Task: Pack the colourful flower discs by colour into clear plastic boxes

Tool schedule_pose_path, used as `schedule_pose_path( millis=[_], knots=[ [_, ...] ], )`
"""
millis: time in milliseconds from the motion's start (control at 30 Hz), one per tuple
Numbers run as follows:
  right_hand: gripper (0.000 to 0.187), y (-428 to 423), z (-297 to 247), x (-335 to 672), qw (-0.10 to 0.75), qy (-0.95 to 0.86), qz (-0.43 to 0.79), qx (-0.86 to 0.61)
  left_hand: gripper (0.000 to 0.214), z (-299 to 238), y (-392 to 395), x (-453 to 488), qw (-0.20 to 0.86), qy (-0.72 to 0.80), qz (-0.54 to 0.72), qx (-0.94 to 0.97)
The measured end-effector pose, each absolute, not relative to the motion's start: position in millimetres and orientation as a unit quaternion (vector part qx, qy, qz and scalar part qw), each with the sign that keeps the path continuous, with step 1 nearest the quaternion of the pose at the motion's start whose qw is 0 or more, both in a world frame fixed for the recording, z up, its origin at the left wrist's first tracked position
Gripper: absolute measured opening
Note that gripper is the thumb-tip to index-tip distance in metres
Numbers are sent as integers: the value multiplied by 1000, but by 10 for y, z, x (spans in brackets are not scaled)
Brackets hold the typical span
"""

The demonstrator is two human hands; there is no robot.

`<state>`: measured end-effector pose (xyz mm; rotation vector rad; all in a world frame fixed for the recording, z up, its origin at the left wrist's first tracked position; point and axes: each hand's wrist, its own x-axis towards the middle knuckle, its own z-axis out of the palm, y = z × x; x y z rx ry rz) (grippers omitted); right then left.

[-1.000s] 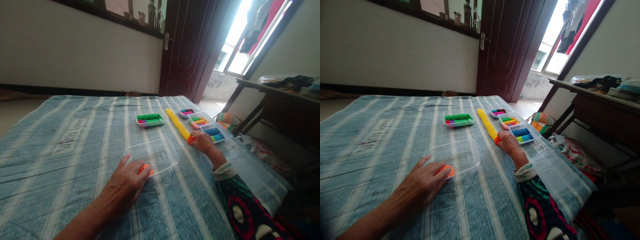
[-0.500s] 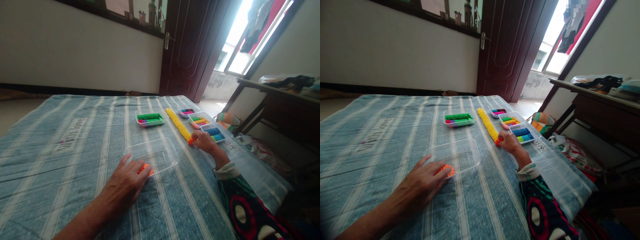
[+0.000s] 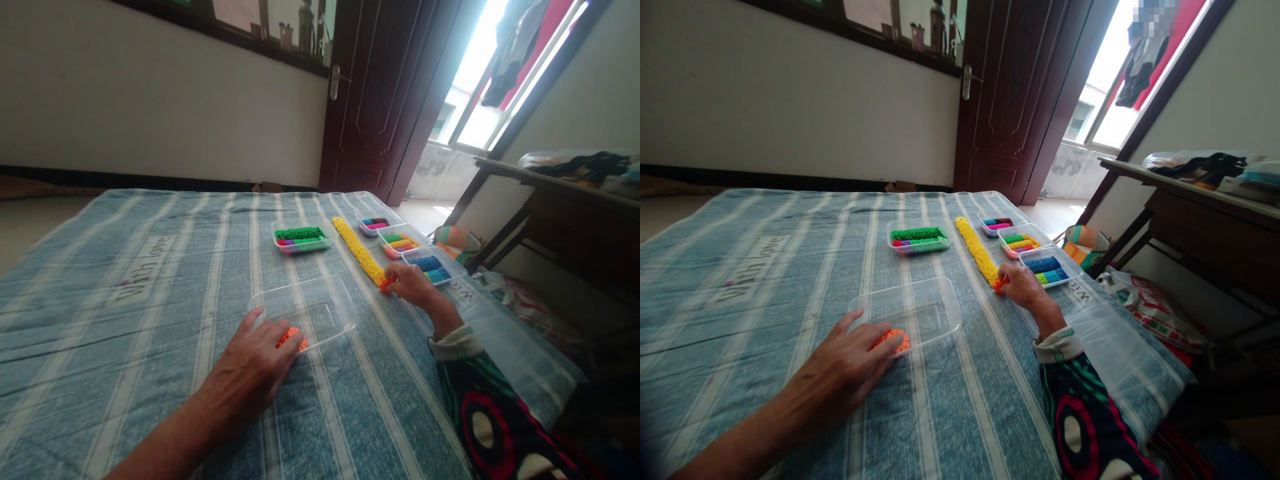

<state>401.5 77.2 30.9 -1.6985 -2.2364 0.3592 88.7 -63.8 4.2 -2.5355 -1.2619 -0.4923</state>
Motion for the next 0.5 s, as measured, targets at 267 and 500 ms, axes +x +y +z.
schedule_pose_path(
  millis=[267, 500],
  knots=[
    [7, 725, 367, 4007, 199, -782, 132, -576, 23, 44, -646, 881, 122, -444, -162, -873],
    [11, 405, 762, 3610, 278, -795, 399, -361, 22, 83, -672, 908, 106, -448, -136, -877]
  ],
)
